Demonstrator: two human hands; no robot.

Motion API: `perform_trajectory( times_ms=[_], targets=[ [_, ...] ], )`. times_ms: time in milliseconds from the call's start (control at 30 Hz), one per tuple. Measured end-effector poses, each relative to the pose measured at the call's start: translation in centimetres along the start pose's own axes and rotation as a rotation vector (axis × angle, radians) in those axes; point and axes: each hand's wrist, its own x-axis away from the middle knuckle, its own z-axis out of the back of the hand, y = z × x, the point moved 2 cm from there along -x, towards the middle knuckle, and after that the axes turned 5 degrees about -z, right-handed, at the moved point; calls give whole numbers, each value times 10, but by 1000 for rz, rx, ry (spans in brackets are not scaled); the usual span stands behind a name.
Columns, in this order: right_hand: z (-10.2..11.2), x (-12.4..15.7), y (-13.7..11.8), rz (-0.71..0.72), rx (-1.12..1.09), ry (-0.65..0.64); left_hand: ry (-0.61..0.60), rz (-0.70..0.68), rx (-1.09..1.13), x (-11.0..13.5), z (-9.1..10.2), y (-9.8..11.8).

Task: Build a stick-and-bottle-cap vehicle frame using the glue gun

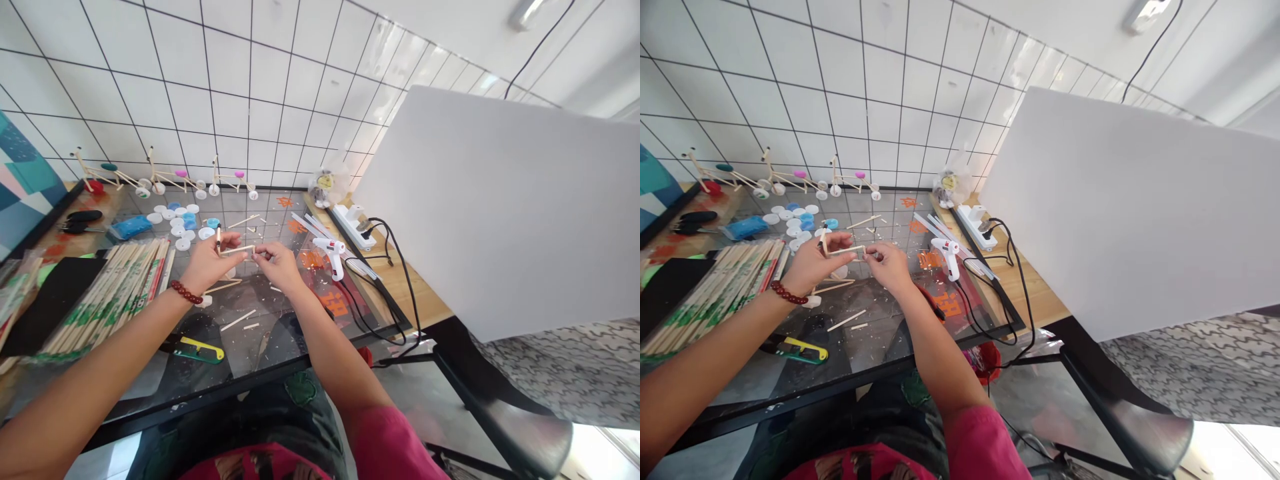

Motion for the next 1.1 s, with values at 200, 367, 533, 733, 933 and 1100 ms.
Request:
perform_trajectory(
  times_ms=[200, 367, 533, 733, 933, 1100],
  targets=[
    [-2, -2, 3, -20, 12, -7, 22, 45, -18, -1, 3, -6],
    [-2, -2, 3, -22, 34, -1, 1, 36, -44, 2, 3, -7],
    [-1, -2, 1, 0, 25, -8, -35, -3, -47, 3, 3, -3],
    [-1, -1, 0, 15, 26, -7, -20, -18, -75, 3, 4, -4],
    [-1, -1, -1, 5, 30, -18, -28, -55, -64, 4, 4, -1],
    [-1, -1, 0, -35, 58, -17, -62, -85, -72, 4, 3, 3]
  ],
)
